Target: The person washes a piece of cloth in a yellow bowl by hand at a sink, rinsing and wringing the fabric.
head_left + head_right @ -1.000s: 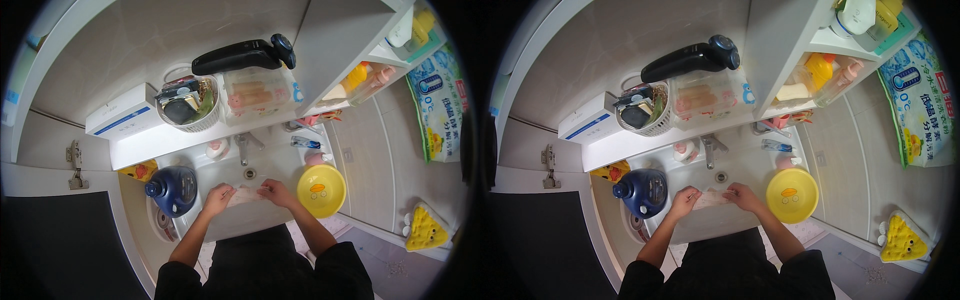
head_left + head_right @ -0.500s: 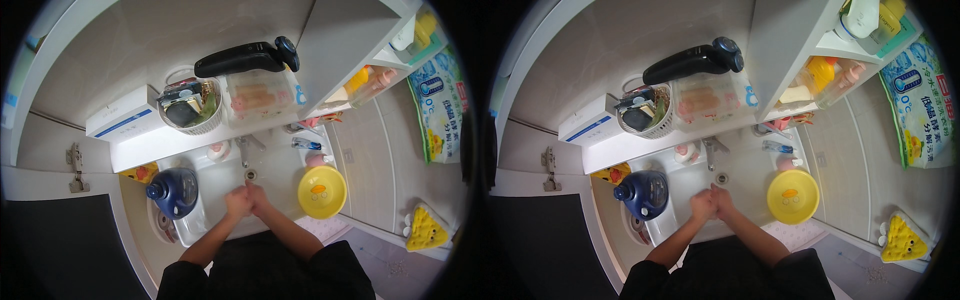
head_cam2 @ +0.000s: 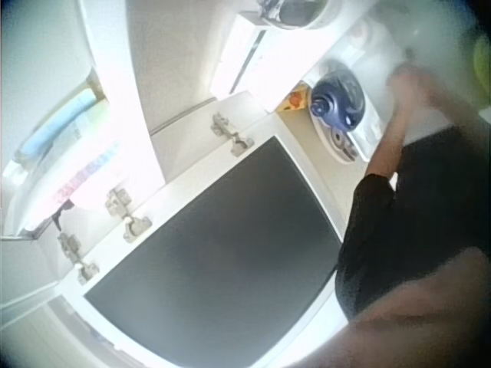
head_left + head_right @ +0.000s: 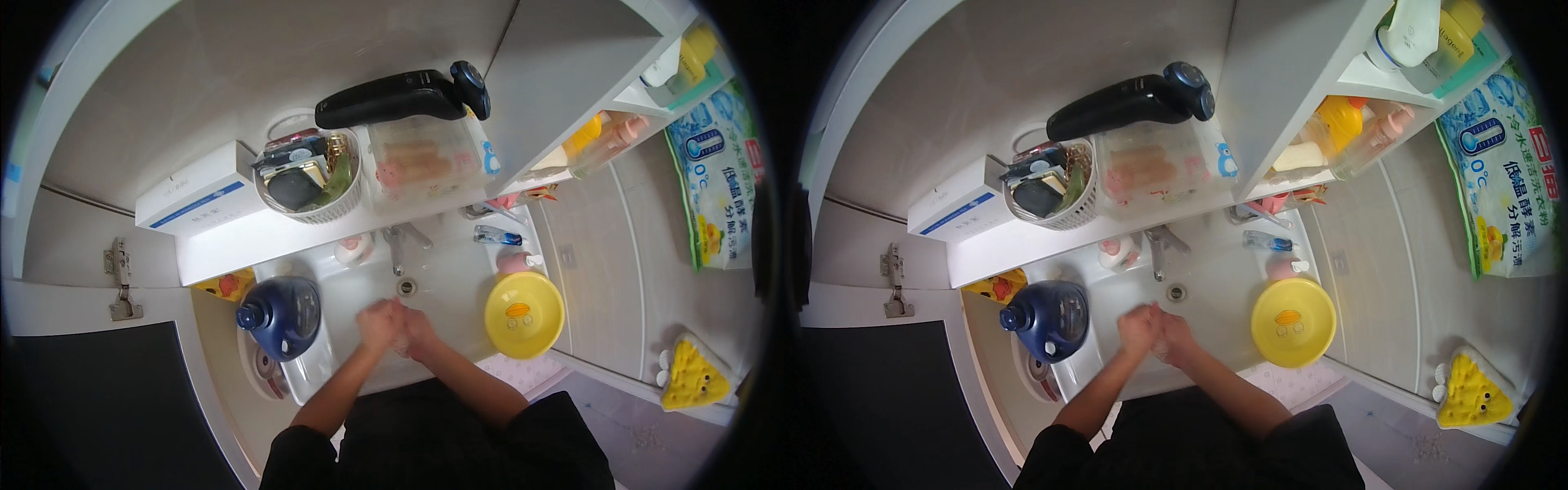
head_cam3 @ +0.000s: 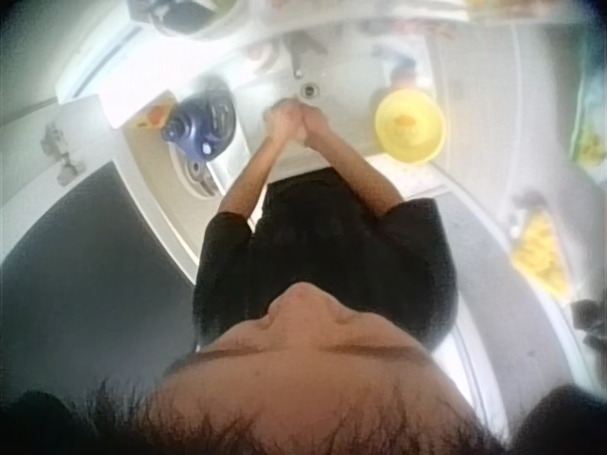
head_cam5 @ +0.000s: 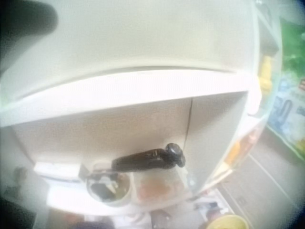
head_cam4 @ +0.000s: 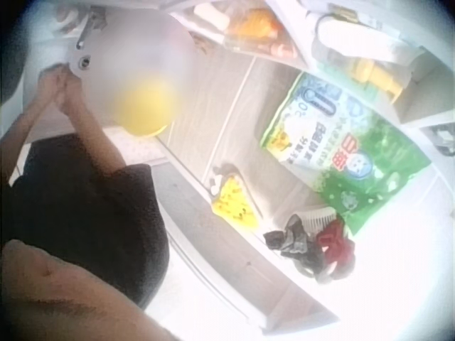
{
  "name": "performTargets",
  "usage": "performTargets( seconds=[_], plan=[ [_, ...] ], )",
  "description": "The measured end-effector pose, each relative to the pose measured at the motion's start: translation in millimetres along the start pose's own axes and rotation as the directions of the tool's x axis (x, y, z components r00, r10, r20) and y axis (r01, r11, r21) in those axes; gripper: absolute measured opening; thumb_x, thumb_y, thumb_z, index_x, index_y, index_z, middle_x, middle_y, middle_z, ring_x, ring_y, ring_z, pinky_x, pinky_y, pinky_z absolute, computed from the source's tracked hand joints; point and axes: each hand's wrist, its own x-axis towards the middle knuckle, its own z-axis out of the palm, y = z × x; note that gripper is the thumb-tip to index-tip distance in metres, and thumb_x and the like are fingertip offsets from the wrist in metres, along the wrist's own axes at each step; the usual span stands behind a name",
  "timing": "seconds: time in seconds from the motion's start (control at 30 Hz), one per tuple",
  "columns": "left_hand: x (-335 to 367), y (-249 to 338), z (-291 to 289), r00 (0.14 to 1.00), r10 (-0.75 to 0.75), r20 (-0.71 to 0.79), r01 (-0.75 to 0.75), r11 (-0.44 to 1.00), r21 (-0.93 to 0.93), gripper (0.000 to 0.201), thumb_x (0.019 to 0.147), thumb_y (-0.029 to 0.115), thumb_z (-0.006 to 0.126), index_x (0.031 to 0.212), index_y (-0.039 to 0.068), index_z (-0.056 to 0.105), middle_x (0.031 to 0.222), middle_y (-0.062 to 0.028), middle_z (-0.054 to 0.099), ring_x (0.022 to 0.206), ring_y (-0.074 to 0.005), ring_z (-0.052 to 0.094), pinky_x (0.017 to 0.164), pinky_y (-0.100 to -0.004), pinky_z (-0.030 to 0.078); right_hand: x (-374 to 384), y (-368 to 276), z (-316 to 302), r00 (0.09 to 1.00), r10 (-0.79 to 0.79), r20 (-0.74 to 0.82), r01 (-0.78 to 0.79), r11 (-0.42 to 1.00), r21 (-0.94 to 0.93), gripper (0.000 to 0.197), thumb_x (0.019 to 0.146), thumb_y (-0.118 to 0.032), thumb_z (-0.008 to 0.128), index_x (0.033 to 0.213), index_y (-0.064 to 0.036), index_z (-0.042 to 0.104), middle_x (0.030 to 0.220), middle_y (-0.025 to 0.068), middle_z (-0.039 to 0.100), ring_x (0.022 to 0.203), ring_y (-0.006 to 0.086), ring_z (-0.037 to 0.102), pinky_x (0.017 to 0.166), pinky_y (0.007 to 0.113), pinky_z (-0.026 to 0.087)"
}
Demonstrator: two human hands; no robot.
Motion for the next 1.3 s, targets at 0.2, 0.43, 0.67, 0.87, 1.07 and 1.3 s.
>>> performTargets(
  seconds=[0.2, 0.43, 0.67, 0.87, 1.07, 1.3],
  plan=[
    [-19.4, 31.2, 1.6, 0.996, 0.087, 0.009, -0.087, 0.996, -0.004, 0.028, 0.079, 0.016, 0.069, 0.057, 0.006, 0.054, 0.059, -0.0131, 0.056, 0.051, -0.0329, 0.057, 0.048, -0.0418, 0.045, 34.7, 2.0, -44.0, 0.983, 0.070, 0.171, -0.108, 0.969, 0.224, 0.028, 0.100, -0.031, 0.055, 0.095, -0.0042, 0.063, 0.092, 0.0039, 0.063, 0.079, 0.0161, 0.059, 0.069, 0.033, 0.049],
    [12.8, -23.2, -1.5, 0.985, -0.036, -0.168, 0.055, 0.992, 0.112, 0.035, 0.091, 0.018, 0.064, 0.060, 0.004, 0.057, 0.055, -0.0114, 0.056, 0.045, -0.0269, 0.056, 0.046, -0.0383, 0.044, -3.1, -15.9, 6.6, 0.986, 0.078, -0.146, -0.073, 0.997, 0.039, 0.028, 0.099, -0.029, 0.056, 0.099, -0.0027, 0.065, 0.078, 0.0025, 0.060, 0.070, 0.0176, 0.059, 0.065, 0.032, 0.048],
    [-13.9, -32.6, 2.8, 0.668, -0.622, 0.408, 0.674, 0.273, -0.687, 0.032, 0.102, 0.030, 0.054, 0.090, 0.003, 0.066, 0.077, -0.0053, 0.064, 0.065, -0.0134, 0.060, 0.052, -0.0295, 0.045, 10.6, -8.7, -21.2, 0.801, -0.591, 0.097, 0.445, 0.479, -0.756, 0.024, 0.092, -0.017, 0.061, 0.109, -0.0002, 0.061, 0.098, 0.0116, 0.061, 0.084, 0.0227, 0.062, 0.075, 0.037, 0.050],
    [-32.8, -24.6, 2.8, 0.615, -0.647, 0.450, 0.682, 0.151, -0.716, 0.036, 0.105, 0.034, 0.048, 0.106, 0.001, 0.064, 0.092, -0.0034, 0.066, 0.082, -0.0113, 0.061, 0.070, -0.0232, 0.050, -16.0, 13.1, -21.5, 0.574, -0.548, 0.609, 0.649, -0.149, -0.746, 0.054, 0.073, 0.003, 0.060, 0.127, -0.0030, 0.055, 0.124, 0.0195, 0.053, 0.115, 0.0390, 0.051, 0.097, 0.044, 0.046],
    [-33.7, -22.5, -2.8, 0.615, -0.600, 0.512, 0.712, 0.144, -0.687, 0.038, 0.105, 0.035, 0.047, 0.108, 0.001, 0.063, 0.097, -0.0039, 0.066, 0.081, -0.0117, 0.061, 0.074, -0.0256, 0.049, 7.4, 5.2, -46.9, 0.771, -0.607, 0.194, 0.519, 0.421, -0.744, 0.048, 0.087, -0.014, 0.066, 0.132, -0.0048, 0.052, 0.136, 0.0162, 0.051, 0.127, 0.0311, 0.048, 0.103, 0.041, 0.043],
    [-20.3, -26.8, -8.8, 0.648, -0.582, 0.491, 0.723, 0.265, -0.638, 0.039, 0.106, 0.036, 0.044, 0.111, 0.001, 0.062, 0.097, -0.0049, 0.067, 0.084, -0.0150, 0.061, 0.079, -0.0277, 0.048, 30.0, 10.2, -47.6, 0.998, 0.062, 0.006, -0.062, 0.989, 0.136, 0.044, 0.099, -0.037, 0.058, 0.124, -0.0015, 0.057, 0.120, 0.0104, 0.062, 0.107, 0.0222, 0.062, 0.091, 0.036, 0.051]
  ],
)
